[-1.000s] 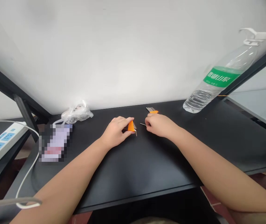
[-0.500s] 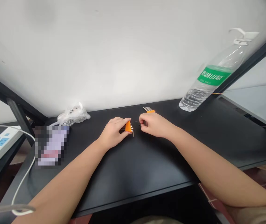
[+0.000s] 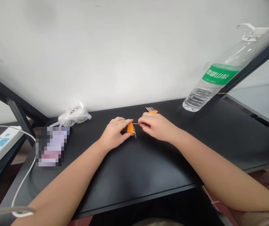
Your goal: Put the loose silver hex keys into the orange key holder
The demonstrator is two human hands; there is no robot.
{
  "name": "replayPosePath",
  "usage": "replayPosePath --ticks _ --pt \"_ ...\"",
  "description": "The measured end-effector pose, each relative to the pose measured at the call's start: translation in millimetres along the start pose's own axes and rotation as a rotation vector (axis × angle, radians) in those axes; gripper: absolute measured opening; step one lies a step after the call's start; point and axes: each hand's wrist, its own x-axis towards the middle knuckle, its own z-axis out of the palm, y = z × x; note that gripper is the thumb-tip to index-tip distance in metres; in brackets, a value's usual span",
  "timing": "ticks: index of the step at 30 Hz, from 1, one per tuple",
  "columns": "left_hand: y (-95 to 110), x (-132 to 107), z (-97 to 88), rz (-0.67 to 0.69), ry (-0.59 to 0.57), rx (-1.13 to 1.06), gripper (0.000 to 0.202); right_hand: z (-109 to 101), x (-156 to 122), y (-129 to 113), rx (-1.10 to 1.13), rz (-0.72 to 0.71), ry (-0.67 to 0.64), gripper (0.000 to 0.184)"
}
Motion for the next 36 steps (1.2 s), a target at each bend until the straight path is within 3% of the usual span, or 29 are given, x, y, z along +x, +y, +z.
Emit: replayPosePath --ticks 6,9,12,15,17,22,28,31,36 --pt "3 1 -0.3 -0.003 -0.052 0.017 0.047 -3 -1 -12 -0.002 -0.038 -0.001 0.024" --pt "8 2 -2.1 -0.02 -0.107 0.029 0.04 -3 1 -14 0.257 -0.001 -0.019 0.017" --pt "10 2 -2.3 -0.016 -0.121 0.03 0.039 1 4 -8 0.643 0.166 -0.057 0.009" --pt "9 2 -0.1 0.004 -0.112 0.024 0.045 10 6 2 0.947 0.336 -0.089 0.029" --pt "9 2 1.4 0.024 -0.102 0.031 0.045 19 7 7 0.997 0.4 -0.094 0.039" --pt "15 2 0.9 0.073 -0.105 0.054 0.039 31 10 11 0.737 0.435 -0.064 0.048" --pt "8 0 0.0 0.005 -0.102 0.045 0.045 3 6 24 0.287 0.377 -0.047 0.035" --pt "3 -2 1.7 -0.008 -0.083 0.044 0.048 -7 2 35 0.037 0.303 -0.175 0.023" --pt "4 -1 1.3 -0.069 -0.097 0.028 0.049 0 -1 30 -0.203 0.326 -0.409 0.006"
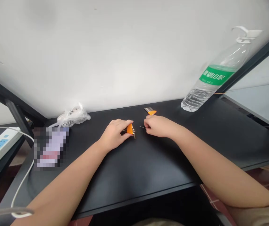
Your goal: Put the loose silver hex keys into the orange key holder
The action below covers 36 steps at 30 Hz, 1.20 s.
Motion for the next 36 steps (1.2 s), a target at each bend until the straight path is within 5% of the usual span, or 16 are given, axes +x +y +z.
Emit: replayPosePath --ticks 4,10,23,31,36 --pt "3 1 -1.8 -0.079 0.017 -0.009 0.06 1 -3 -17 -0.075 -0.061 0.058 0.015" --pt "3 1 -2.5 -0.087 0.014 -0.009 0.047 -5 -6 -30 0.296 -0.194 0.214 0.009" --pt "4 2 -3.7 -0.053 0.007 0.018 0.046 -6 -7 -31 0.473 -0.207 0.24 0.005" --pt "4 1 -4.8 0.053 0.028 0.041 0.043 -1 -1 -30 1.313 -0.084 0.064 0.027" --pt "6 2 -5.8 0.092 0.047 0.01 0.042 6 3 -34 1.411 -0.112 0.202 0.03"
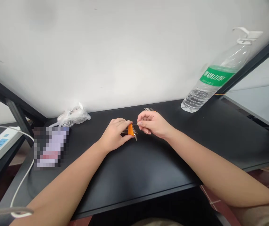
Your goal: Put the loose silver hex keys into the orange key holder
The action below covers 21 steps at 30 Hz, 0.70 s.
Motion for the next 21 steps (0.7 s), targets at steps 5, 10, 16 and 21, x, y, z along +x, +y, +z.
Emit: replayPosePath --ticks 5,10,16,21 --pt "4 1 -1.8 -0.012 0.032 -0.014 0.041 5 2 6 -0.164 -0.07 0.073 0.033" --pt "8 2 -1.5 0.03 0.001 0.024 0.038 13 5 15 -0.186 0.013 -0.006 0.039" --pt "6 1 0.5 -0.004 -0.002 0.012 0.042 -4 8 11 -0.643 -0.088 -0.003 0.039" --pt "-4 -1 1.2 -0.083 -0.004 0.112 0.049 -76 13 8 -1.171 -0.136 0.282 0.025"
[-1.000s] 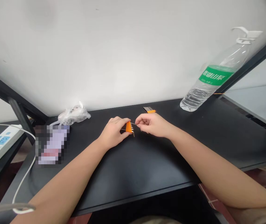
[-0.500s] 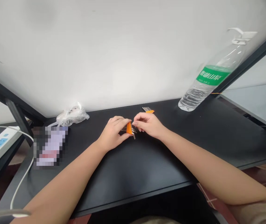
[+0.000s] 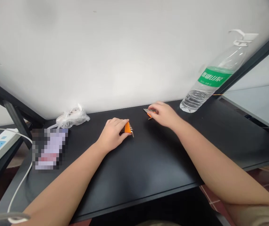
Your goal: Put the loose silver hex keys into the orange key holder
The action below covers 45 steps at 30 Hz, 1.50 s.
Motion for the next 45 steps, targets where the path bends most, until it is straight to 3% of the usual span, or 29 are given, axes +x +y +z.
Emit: replayPosePath --ticks 3,5,9,12,16,23,27,31,37,41,45 --pt "-6 0 2.0 -0.06 -0.04 0.053 0.05 -6 4 30 -0.091 0.012 -0.171 0.034" --pt "-8 -1 3.7 -0.092 -0.049 0.076 0.05 -5 3 35 -0.117 -0.025 -0.27 0.03" --pt "-12 -1 8.0 -0.14 -0.039 0.114 0.051 -2 -1 16 -0.181 -0.085 -0.315 0.01" --pt "-16 -2 10.5 -0.195 -0.03 0.131 0.051 -1 -4 -4 -0.098 -0.126 -0.333 0.012" --pt "-11 -1 7.9 -0.22 0.005 0.147 0.056 3 -7 -24 0.299 -0.024 -0.406 0.014" --pt "17 2 -2.9 -0.016 -0.034 0.01 0.063 20 -17 -58 1.349 0.232 -0.381 0.029" --pt "23 3 -6.5 0.032 -0.091 -0.121 0.063 22 -24 -74 1.62 0.282 -0.433 0.027" --pt "24 2 -7.7 0.031 -0.114 -0.258 0.068 23 -25 -76 1.612 0.252 -0.466 0.021" --pt "20 3 -4.8 -0.076 -0.087 -0.333 0.037 31 -25 -68 1.39 0.18 -0.398 0.021" --pt "19 2 -4.4 -0.077 -0.063 -0.294 0.034 25 -26 -67 1.042 -0.043 -0.257 0.028" --pt "20 1 -4.1 -0.096 -0.06 -0.31 0.039 16 -26 -68 0.669 -0.287 -0.219 0.029"
